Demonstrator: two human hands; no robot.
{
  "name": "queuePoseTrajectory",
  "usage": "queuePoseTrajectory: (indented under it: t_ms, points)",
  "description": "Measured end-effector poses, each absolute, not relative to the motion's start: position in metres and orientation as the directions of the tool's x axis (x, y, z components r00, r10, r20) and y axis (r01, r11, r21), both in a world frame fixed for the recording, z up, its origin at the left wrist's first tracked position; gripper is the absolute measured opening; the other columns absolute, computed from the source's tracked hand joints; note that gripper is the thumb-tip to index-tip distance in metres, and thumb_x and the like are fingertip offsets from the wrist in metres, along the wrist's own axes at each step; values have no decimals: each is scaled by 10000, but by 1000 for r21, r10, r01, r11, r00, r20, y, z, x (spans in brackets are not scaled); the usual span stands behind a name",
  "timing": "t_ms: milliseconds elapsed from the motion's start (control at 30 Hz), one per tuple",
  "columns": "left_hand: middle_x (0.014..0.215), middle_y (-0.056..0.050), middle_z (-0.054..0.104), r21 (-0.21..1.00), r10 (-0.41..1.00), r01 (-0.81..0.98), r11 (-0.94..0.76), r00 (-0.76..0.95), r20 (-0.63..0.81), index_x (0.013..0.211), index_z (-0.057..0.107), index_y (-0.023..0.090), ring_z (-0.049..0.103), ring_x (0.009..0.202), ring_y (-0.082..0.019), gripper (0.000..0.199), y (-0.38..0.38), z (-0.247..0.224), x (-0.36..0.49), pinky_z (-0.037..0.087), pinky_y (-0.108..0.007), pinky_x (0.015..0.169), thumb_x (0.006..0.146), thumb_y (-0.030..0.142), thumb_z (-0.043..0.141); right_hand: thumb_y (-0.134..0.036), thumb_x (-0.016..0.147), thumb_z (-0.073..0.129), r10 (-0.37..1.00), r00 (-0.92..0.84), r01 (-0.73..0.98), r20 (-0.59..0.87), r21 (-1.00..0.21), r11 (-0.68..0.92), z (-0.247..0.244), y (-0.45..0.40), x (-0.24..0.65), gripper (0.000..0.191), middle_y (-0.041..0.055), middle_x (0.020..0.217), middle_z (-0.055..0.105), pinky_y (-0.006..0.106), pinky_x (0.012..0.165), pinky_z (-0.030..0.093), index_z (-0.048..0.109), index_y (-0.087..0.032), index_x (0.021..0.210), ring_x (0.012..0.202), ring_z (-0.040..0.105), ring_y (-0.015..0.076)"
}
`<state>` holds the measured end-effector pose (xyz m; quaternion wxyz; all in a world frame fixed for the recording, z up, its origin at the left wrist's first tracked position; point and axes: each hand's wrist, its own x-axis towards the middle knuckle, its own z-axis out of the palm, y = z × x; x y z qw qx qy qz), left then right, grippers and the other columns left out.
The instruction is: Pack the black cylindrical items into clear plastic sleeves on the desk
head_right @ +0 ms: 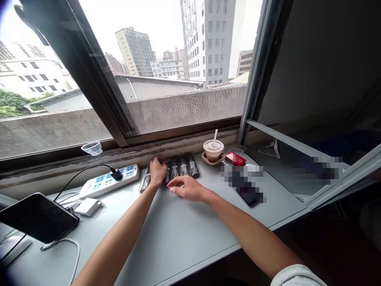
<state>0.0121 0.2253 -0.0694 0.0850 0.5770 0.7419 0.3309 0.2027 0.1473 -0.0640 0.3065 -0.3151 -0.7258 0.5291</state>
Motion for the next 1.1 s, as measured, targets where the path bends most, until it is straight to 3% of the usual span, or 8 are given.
queuePoseTrajectory:
  t_ms: [200, 400, 567, 667, 767, 867, 967, 1100]
  points:
    - [1156, -200, 668, 388, 955, 920, 56, -162, 247, 1109, 731, 151, 599, 1179, -356, 300, 212, -58, 10, 452, -435, 1005, 941, 205, 488, -359, 923, 674, 761, -636, 143, 129, -949, 280, -69, 148, 203, 282, 80, 1137, 772, 338, 874, 541, 769, -197, 1134, 1055, 689, 237]
    - [1336, -243, 567, 223, 958, 965, 134, -184, 218, 1289, 621, 163, 510, 1297, -436, 417, 168, -41, -14, 460, -499, 984, 949, 380, 517, -358, 930, 673, 763, -630, 154, 147, -939, 308, -72, 149, 204, 274, 79, 1067, 775, 327, 854, 539, 761, -190, 1127, 999, 695, 223]
    - [1215, -308, 630, 174, 959, 949, 262, -276, 63, 1246, 565, 100, 611, 1154, -490, 515, 142, -40, -38, 496, -521, 861, 855, 432, 621, -330, 939, 655, 693, -721, 133, 14, -978, 158, -72, 142, 201, 279, 82, 1065, 775, 252, 595, 531, 708, -188, 1173, 660, 697, 139]
    - [1169, -276, 666, 202, 955, 938, 282, -295, 38, 1225, 539, 115, 659, 1093, -441, 474, 138, -37, -46, 504, -475, 842, 841, 384, 609, -334, 921, 679, 678, -733, 128, -54, -990, 60, -73, 139, 196, 268, 104, 1232, 725, 217, 467, 515, 688, -192, 1148, 509, 639, 77]
    - [1219, -236, 660, 250, 946, 926, 282, -312, 86, 1258, 502, 137, 658, 1125, -381, 507, 137, -26, -56, 509, -426, 875, 842, 404, 612, -334, 886, 726, 697, -711, 117, -96, -993, -16, -75, 142, 192, 284, 126, 1410, 618, 225, 479, 576, 667, -196, 1127, 542, 679, 79]
    - [1208, -161, 674, 379, 915, 901, 211, -319, 248, 1239, 521, 177, 660, 1114, -321, 483, 132, -9, -68, 520, -383, 883, 826, 391, 649, -348, 860, 764, 712, -693, 69, -116, -993, -95, -76, 145, 191, 379, 160, 1532, 494, 257, 541, 627, 625, -208, 1183, 589, 712, 91]
    - [995, -68, 706, 558, 838, 829, 45, -335, 431, 1218, 587, 214, 701, 907, -259, 481, 121, 8, -75, 544, -351, 812, 813, 437, 719, -339, 846, 782, 679, -725, 19, -118, -988, -152, -76, 143, 190, 492, 190, 1613, 369, 291, 624, 653, 573, -223, 1275, 668, 739, 107]
    - [947, -10, 673, 648, 731, 750, -133, -367, 575, 1338, 641, 284, 689, 884, -191, 547, 105, 18, -72, 543, -290, 810, 847, 502, 738, -321, 809, 823, 660, -741, -11, -122, -981, -194, -74, 138, 187, 570, 185, 1641, 315, 308, 722, 658, 563, -229, 1307, 794, 740, 123]
